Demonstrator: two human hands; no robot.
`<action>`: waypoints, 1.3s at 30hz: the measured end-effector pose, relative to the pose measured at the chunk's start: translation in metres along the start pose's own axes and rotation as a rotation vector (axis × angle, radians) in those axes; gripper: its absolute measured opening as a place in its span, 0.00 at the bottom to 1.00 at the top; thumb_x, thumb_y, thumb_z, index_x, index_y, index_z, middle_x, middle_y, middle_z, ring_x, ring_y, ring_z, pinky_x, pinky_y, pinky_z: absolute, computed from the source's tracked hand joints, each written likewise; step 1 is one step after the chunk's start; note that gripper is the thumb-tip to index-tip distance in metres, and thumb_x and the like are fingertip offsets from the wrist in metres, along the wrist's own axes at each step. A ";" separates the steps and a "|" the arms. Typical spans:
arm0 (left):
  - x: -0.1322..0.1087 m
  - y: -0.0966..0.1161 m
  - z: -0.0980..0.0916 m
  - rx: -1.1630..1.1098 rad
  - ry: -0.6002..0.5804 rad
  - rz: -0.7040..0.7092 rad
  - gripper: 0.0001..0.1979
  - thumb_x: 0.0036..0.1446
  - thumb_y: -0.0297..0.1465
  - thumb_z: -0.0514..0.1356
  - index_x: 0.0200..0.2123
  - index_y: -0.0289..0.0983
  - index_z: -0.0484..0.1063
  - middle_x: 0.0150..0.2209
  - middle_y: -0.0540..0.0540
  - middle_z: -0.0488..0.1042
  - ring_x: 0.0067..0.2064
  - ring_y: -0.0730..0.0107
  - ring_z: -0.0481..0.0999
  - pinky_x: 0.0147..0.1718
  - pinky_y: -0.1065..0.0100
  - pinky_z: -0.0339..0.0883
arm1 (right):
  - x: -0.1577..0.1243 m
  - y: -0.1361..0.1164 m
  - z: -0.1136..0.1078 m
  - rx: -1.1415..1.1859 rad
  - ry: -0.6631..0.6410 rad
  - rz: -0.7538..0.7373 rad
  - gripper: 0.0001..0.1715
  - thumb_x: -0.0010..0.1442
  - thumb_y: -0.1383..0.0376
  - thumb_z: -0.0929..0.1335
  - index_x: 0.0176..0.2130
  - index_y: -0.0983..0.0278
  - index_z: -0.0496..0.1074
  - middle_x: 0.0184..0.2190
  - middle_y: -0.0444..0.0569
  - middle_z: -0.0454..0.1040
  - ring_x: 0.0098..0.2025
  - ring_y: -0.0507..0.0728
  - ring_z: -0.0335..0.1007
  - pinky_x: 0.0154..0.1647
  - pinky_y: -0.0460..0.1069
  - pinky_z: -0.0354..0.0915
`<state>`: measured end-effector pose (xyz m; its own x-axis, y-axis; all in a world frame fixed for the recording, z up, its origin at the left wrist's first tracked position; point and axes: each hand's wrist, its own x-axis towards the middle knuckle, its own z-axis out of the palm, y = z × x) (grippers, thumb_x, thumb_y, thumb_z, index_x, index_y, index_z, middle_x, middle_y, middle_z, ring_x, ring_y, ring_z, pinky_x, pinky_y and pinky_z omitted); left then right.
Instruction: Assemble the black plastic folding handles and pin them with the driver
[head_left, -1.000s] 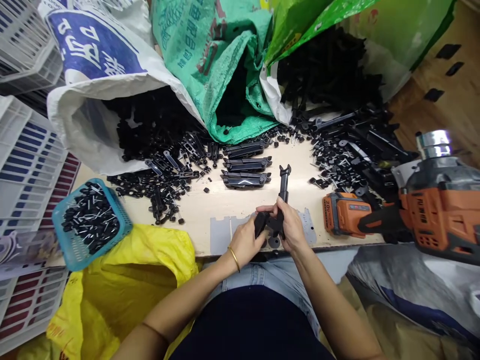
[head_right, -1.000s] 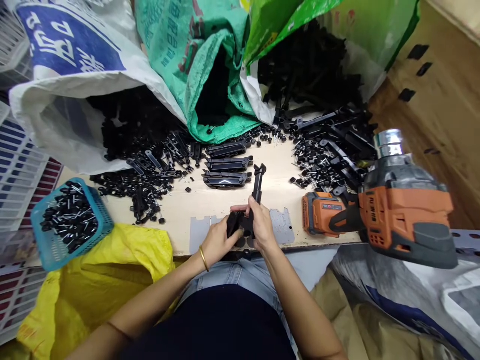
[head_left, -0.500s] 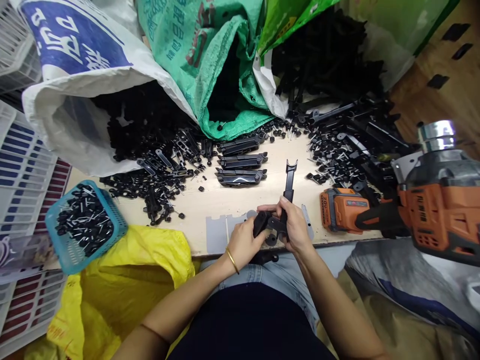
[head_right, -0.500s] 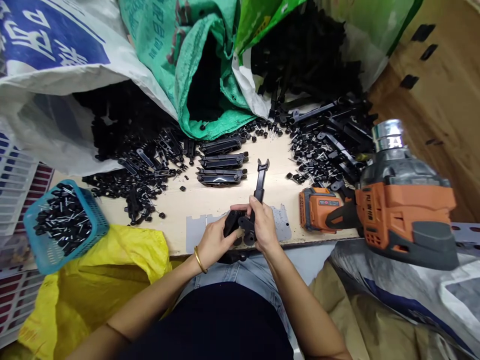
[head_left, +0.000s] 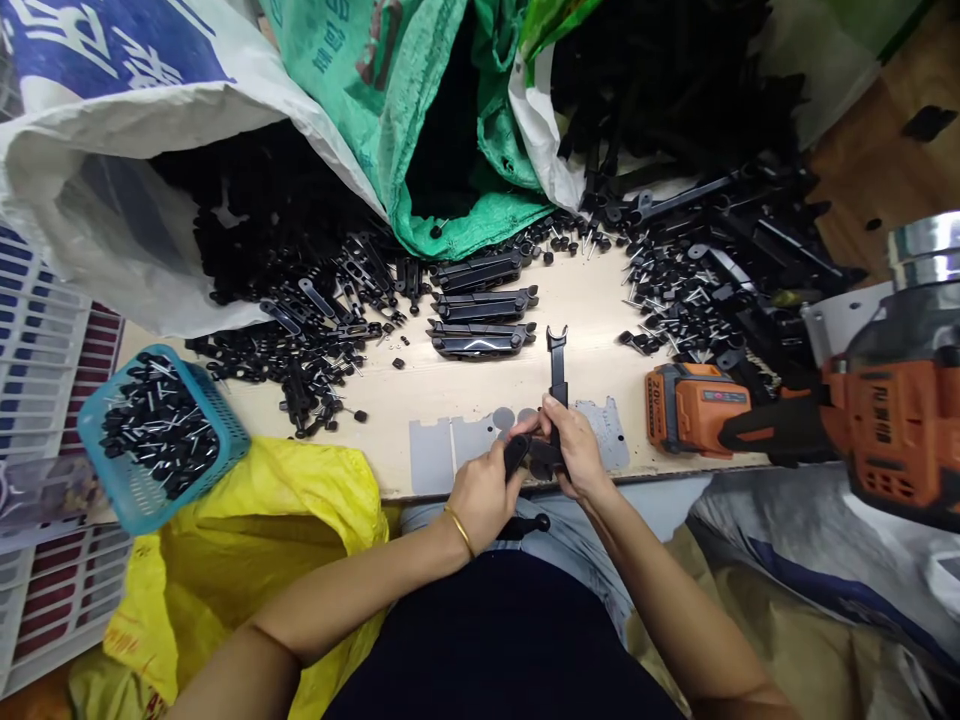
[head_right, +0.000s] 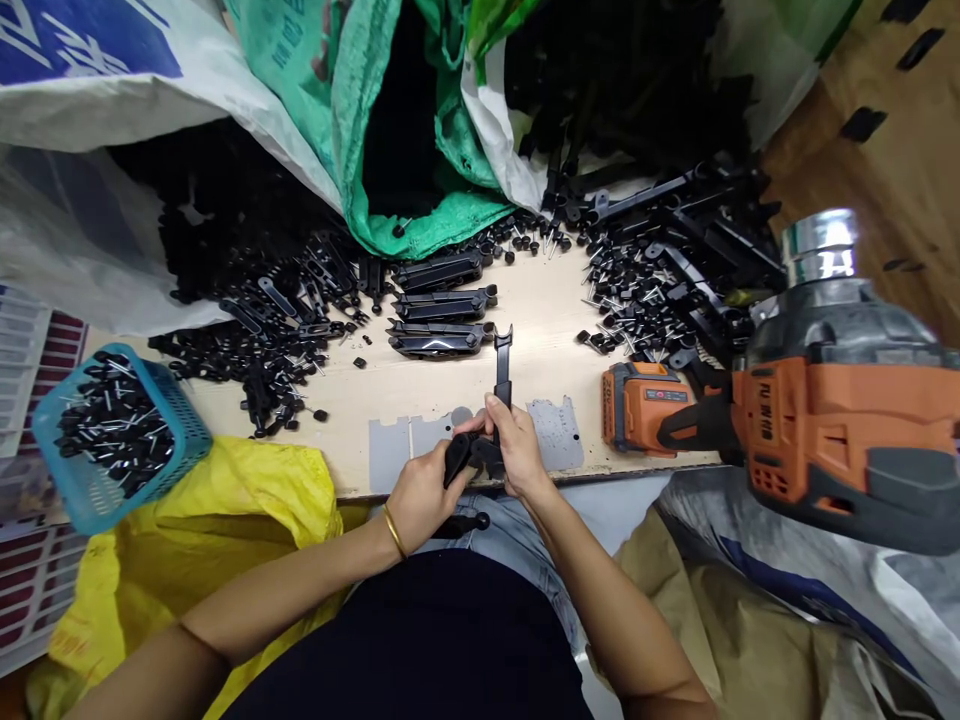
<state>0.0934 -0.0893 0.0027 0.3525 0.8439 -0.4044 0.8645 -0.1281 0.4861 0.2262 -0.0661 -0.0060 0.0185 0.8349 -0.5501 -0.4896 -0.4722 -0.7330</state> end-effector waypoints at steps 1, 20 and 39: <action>-0.001 0.001 0.001 0.008 -0.027 -0.013 0.13 0.56 0.30 0.56 0.44 0.33 0.63 0.33 0.41 0.77 0.34 0.59 0.78 0.31 0.65 0.70 | -0.001 0.002 -0.001 -0.002 0.006 0.014 0.26 0.48 0.47 0.69 0.17 0.61 0.59 0.19 0.46 0.74 0.22 0.54 0.69 0.23 0.47 0.64; -0.007 0.017 -0.006 0.093 -0.088 -0.081 0.14 0.54 0.27 0.57 0.45 0.31 0.63 0.34 0.37 0.76 0.35 0.55 0.79 0.32 0.63 0.71 | -0.003 0.013 0.022 0.106 0.071 -0.080 0.25 0.52 0.48 0.68 0.18 0.61 0.58 0.15 0.43 0.68 0.24 0.54 0.68 0.24 0.48 0.63; 0.011 0.011 -0.019 0.151 -0.207 -0.116 0.11 0.61 0.28 0.52 0.47 0.33 0.62 0.40 0.38 0.76 0.40 0.58 0.78 0.37 0.62 0.70 | 0.013 0.021 0.022 0.176 0.165 -0.196 0.25 0.55 0.52 0.67 0.17 0.63 0.59 0.14 0.41 0.66 0.23 0.51 0.67 0.26 0.46 0.64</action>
<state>0.1005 -0.0714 0.0179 0.3004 0.7353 -0.6075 0.9414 -0.1263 0.3126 0.1966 -0.0589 -0.0201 0.2620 0.8412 -0.4730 -0.6062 -0.2379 -0.7589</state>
